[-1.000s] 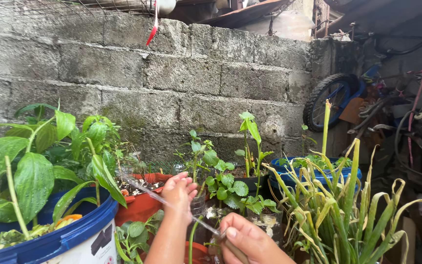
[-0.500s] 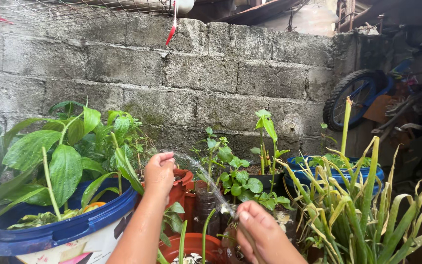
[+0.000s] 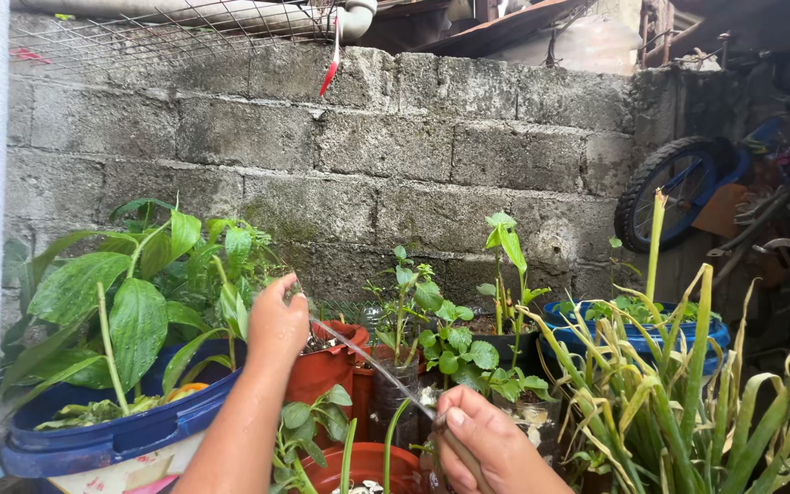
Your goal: The person waters plants using a hose, aiming the water stream into various containers and pots.
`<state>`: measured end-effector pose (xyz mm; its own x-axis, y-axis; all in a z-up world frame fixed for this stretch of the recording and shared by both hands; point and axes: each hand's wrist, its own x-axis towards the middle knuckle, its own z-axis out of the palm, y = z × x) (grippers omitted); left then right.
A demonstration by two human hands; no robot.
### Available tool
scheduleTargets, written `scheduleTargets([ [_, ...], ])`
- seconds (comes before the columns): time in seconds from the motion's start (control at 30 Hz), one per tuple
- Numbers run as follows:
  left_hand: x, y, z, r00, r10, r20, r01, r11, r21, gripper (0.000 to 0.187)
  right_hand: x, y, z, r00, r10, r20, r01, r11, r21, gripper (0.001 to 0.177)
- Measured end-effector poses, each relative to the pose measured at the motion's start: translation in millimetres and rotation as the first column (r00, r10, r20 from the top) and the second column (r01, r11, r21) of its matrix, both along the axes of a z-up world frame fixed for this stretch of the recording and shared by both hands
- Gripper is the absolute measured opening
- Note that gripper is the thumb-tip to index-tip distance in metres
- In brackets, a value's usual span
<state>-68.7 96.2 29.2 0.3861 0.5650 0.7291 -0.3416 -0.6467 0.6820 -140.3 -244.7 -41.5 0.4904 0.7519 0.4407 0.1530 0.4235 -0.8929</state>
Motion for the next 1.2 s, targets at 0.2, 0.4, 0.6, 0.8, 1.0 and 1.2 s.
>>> scheduleTargets([
  [0.2,-13.5,3.0,6.4,0.996,-0.093,0.016,0.094,0.992,-0.081,0.042,11.4,-3.4,-10.2,0.999,-0.037,0.0,0.037,0.999,0.027,0.016],
  [0.4,32.3,-19.3,-44.4,0.947,-0.32,0.011,0.32,0.947,0.004,0.045,6.2,-6.1,-9.4,0.988,-0.15,-0.039,0.15,0.989,-0.01,0.016],
  [0.6,33.1,-45.7,-84.3,0.995,-0.084,-0.047,0.091,0.98,0.179,0.046,7.2,-6.4,-8.8,1.0,-0.001,0.023,0.001,1.0,-0.007,0.018],
  [0.8,18.7,-53.0,-82.5,0.995,-0.097,-0.021,0.1,0.983,0.153,0.046,2.3,-11.3,-7.2,0.996,-0.085,-0.007,0.085,0.996,0.023,0.018],
  [1.0,1.8,-57.4,-79.0,0.989,-0.148,-0.026,0.149,0.987,0.062,0.046,2.6,-7.0,-6.5,0.99,-0.141,-0.027,0.142,0.989,0.045,0.015],
  [1.2,-3.0,-71.0,-86.9,0.994,-0.107,0.009,0.106,0.99,0.097,0.047,4.0,-4.3,-10.4,0.992,-0.128,-0.018,0.128,0.991,0.04,0.016],
])
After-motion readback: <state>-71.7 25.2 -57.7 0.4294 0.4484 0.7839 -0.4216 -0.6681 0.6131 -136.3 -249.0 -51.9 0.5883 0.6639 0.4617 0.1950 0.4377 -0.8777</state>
